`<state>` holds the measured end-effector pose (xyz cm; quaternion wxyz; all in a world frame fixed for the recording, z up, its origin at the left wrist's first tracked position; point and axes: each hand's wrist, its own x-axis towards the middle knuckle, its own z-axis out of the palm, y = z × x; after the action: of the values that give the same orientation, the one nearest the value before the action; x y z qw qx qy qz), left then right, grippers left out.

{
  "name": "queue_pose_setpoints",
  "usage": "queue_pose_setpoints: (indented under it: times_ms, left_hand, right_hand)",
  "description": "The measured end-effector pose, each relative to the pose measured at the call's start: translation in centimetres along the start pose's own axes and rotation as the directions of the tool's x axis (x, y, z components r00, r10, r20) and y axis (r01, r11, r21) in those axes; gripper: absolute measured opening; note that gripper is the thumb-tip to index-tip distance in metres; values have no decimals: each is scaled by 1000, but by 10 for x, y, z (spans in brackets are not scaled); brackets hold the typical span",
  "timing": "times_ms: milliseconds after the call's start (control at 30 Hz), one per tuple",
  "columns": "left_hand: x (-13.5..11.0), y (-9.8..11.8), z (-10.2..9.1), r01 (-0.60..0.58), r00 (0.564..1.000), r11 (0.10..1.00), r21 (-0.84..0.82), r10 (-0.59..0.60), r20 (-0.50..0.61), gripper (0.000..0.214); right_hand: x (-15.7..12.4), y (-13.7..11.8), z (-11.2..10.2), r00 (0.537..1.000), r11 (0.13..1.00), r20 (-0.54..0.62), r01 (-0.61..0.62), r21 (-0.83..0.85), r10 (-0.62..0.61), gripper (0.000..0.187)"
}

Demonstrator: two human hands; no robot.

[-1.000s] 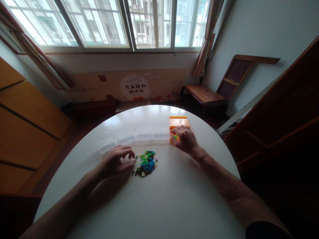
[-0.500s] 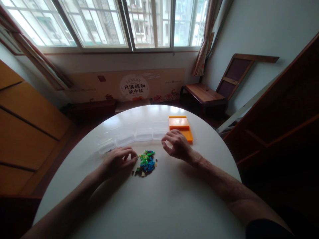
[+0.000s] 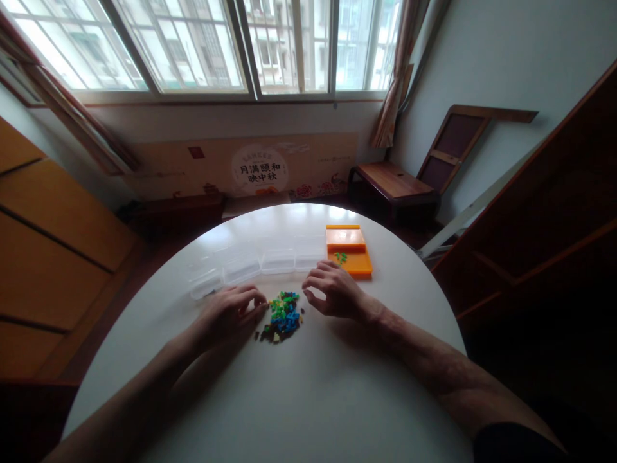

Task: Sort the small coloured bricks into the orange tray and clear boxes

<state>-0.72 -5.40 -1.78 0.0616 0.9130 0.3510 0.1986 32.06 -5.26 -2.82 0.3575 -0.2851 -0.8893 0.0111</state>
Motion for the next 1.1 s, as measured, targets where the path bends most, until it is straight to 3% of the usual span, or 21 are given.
queue_pose_setpoints:
  times_ms: [133, 367, 567, 867, 1100]
  left_hand:
    - [1, 0, 1, -45, 999, 998, 44, 45, 1, 26]
    - [1, 5, -7, -37, 999, 999, 27, 36, 35, 18]
    - [2, 3, -3, -25, 1000, 1000, 16, 24, 19, 25]
    - [2, 15, 9, 92, 988, 940, -328, -128, -90, 16]
    - [9, 32, 20, 40, 991, 861, -507, -100, -91, 11]
  right_hand:
    - [-1, 0, 1, 1000, 1000, 16, -2, 2, 2, 7]
    - [-2, 0, 1, 1000, 1000, 28, -7, 4, 7, 8]
    - [-1, -2, 0, 1000, 1000, 30, -5, 6, 5, 8]
    - [1, -14, 3, 999, 991, 46, 2, 133, -9, 4]
    - [1, -17, 15, 997, 977, 75, -24, 210, 8, 11]
